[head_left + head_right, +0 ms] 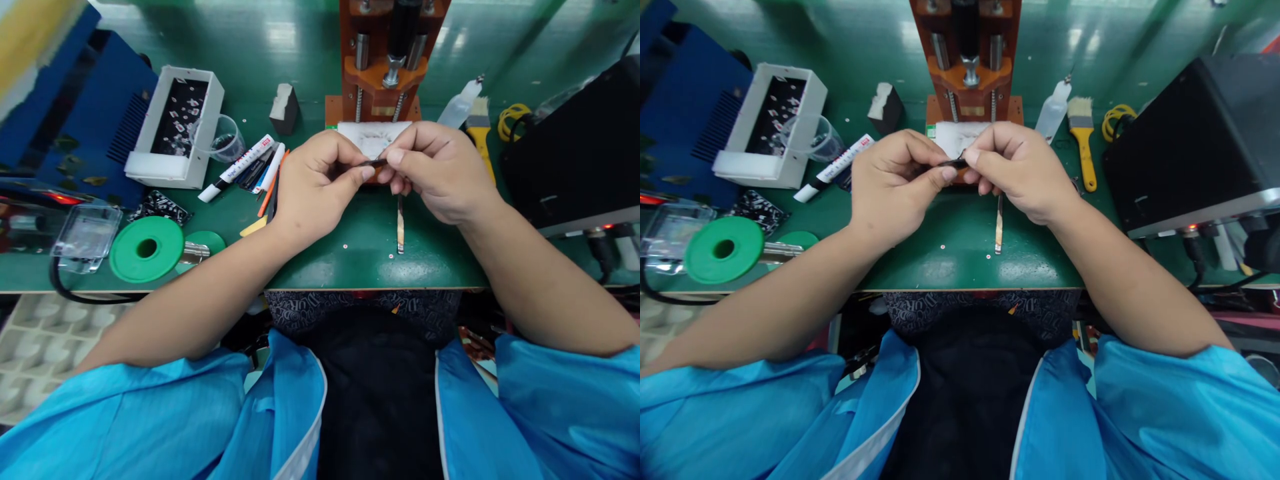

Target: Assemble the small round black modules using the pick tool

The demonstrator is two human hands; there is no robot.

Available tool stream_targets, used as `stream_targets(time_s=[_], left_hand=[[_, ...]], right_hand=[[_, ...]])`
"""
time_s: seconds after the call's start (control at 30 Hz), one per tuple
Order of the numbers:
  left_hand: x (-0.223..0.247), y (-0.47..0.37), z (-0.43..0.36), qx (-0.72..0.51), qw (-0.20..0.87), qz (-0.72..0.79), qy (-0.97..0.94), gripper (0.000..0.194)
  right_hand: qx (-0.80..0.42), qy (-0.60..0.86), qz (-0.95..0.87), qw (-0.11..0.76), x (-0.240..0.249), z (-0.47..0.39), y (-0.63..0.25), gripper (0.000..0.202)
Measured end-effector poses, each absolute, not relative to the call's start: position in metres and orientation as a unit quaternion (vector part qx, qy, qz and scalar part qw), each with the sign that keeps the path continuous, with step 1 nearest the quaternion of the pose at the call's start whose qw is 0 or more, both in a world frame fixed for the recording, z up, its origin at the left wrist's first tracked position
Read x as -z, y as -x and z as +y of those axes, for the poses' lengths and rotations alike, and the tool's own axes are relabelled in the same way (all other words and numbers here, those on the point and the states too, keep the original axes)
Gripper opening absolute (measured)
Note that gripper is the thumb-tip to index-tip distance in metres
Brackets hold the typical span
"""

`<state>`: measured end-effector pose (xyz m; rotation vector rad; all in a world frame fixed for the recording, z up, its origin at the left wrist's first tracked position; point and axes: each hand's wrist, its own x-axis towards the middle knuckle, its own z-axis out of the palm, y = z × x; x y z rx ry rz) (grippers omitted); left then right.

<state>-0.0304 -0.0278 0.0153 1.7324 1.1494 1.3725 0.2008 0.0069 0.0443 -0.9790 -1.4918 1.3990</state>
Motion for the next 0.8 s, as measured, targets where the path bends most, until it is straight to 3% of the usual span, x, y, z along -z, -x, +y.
stream_targets(time_s=[0.27,0.47,0.8], left_hand=[[-0.004,0.032,-0.021,-0.554,0.321,0.402,-0.654,0.026],[-0.011,0.028,-0.027,-0.544,0.389,0.428,-0.608,0.037],[-0.019,0.023,-0.028,-0.515,0.394,0.456,-0.610,0.025]], right_hand=[[-0.542,0.414,-0.600,0.418,-0.046,0.005,-0.198,0.033],[-0.538,0.393,-0.614,0.422,-0.043,0.009,-0.200,0.028],[-0.351,0.414,-0.739,0.400,-0.037,0.009,-0.208,0.020]])
